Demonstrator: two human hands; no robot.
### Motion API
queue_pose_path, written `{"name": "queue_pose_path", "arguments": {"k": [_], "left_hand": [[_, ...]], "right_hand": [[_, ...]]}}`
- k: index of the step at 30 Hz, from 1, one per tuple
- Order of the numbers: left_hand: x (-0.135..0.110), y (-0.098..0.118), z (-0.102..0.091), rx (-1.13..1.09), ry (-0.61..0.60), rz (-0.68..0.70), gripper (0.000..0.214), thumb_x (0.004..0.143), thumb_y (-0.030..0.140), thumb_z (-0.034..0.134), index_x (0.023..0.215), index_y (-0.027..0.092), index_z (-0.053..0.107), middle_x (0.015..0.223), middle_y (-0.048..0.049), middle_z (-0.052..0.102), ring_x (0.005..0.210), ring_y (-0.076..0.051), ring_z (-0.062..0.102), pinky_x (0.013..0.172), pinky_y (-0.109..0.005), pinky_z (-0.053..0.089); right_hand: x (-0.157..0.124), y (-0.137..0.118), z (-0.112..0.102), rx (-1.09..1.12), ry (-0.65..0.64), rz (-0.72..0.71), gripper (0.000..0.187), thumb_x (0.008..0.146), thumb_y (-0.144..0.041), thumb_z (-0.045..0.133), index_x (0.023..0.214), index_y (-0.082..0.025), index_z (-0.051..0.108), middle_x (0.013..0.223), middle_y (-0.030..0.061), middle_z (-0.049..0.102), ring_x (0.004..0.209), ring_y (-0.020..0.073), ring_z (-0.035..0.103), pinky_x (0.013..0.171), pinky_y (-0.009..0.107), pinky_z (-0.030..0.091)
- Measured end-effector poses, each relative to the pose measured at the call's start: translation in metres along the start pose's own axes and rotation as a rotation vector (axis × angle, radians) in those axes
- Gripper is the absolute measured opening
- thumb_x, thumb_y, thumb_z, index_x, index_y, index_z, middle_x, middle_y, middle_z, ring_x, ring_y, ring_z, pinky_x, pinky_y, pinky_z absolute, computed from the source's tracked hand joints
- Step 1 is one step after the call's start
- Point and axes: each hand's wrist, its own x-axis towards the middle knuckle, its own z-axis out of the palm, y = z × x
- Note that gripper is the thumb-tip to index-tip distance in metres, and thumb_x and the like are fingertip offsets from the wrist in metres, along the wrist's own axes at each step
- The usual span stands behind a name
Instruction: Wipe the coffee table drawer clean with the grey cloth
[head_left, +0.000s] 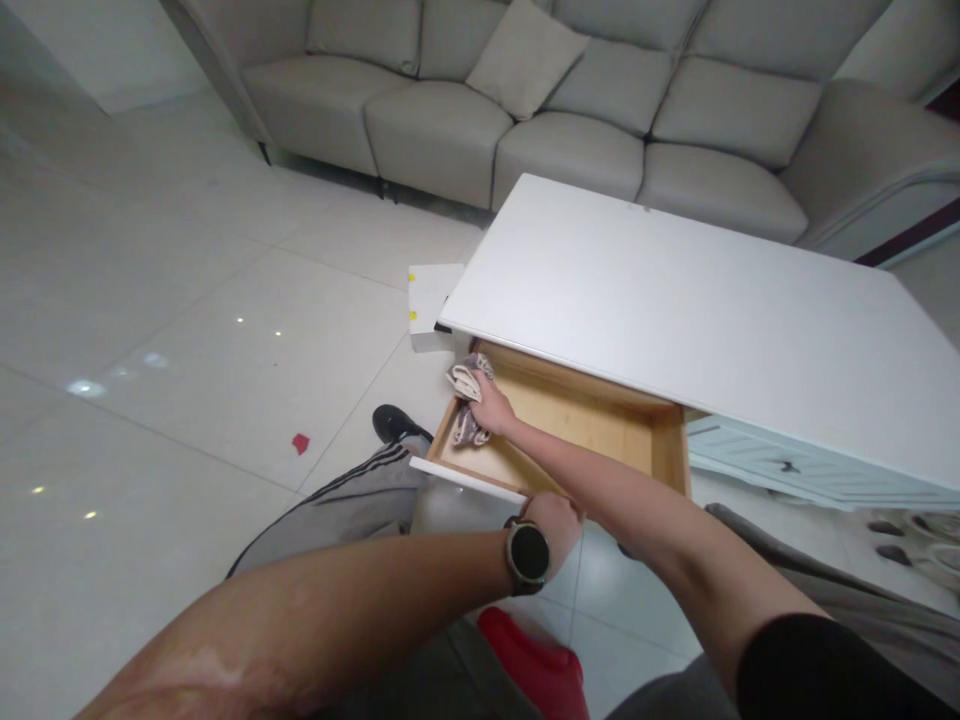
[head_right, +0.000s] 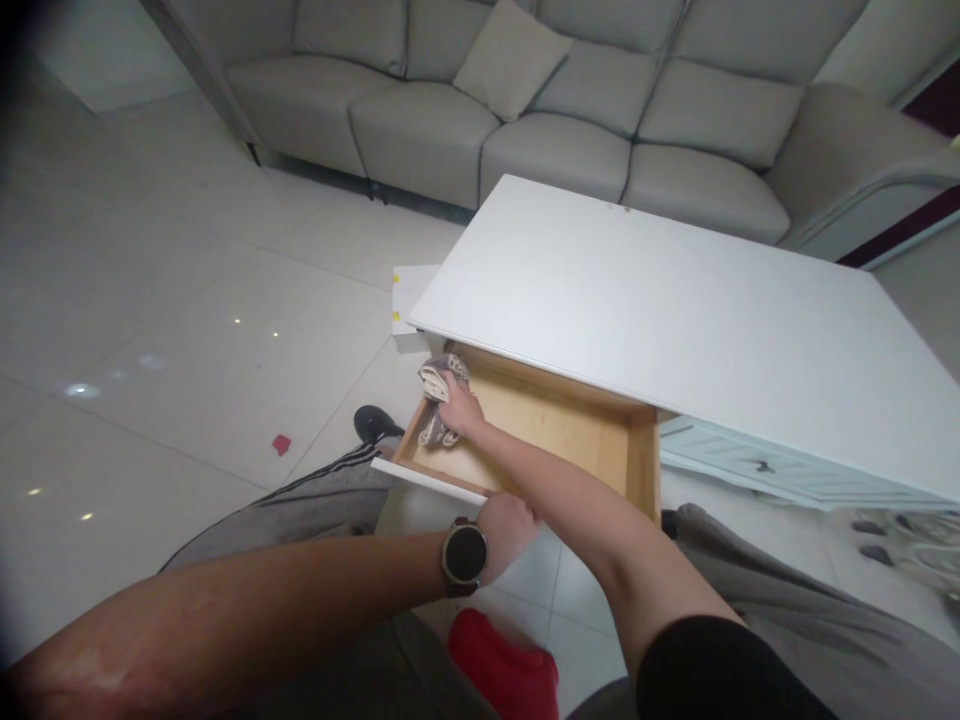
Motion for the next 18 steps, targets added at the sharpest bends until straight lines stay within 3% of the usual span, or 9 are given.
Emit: {"name": "queue_pose_path", "arguments": {"k": [6,13,18], "left_hand": [[-0.006,0.000,-0.008,-0.050,-0.005,-0.019,0.033,0.095,0.003,0.047,0.114,0.006,0.073,0.095,-0.0209,0.077,0.091,-0.032,0.076,0.075,-0.046,0.062],[-0.003,0.004,-0.009,-0.042,-0.044,-0.079,0.033,0.092,0.003,0.053,0.117,0.007,0.074,0.103,-0.0208,0.078,0.095,-0.034,0.076,0.081,-0.050,0.061],[0.005,0.002,0.007,-0.101,0.138,-0.138,0.021,0.090,0.004,0.061,0.103,0.005,0.077,0.096,-0.0177,0.078,0.089,-0.031,0.075,0.081,-0.045,0.061]], "right_hand": [[-0.052,0.005,-0.005,-0.109,-0.368,-0.309,0.056,0.087,-0.026,0.057,0.142,-0.031,0.051,0.125,0.0043,0.071,0.109,0.0265,0.067,0.090,0.033,0.049],[-0.053,-0.001,-0.013,-0.195,-0.503,-0.443,0.048,0.086,-0.019,0.058,0.132,-0.032,0.063,0.127,0.0005,0.072,0.109,0.0228,0.067,0.087,0.030,0.048],[-0.049,-0.006,-0.011,-0.295,-0.580,-0.478,0.043,0.082,-0.009,0.056,0.117,-0.027,0.071,0.121,0.0029,0.074,0.108,0.0228,0.067,0.084,0.028,0.048]]}}
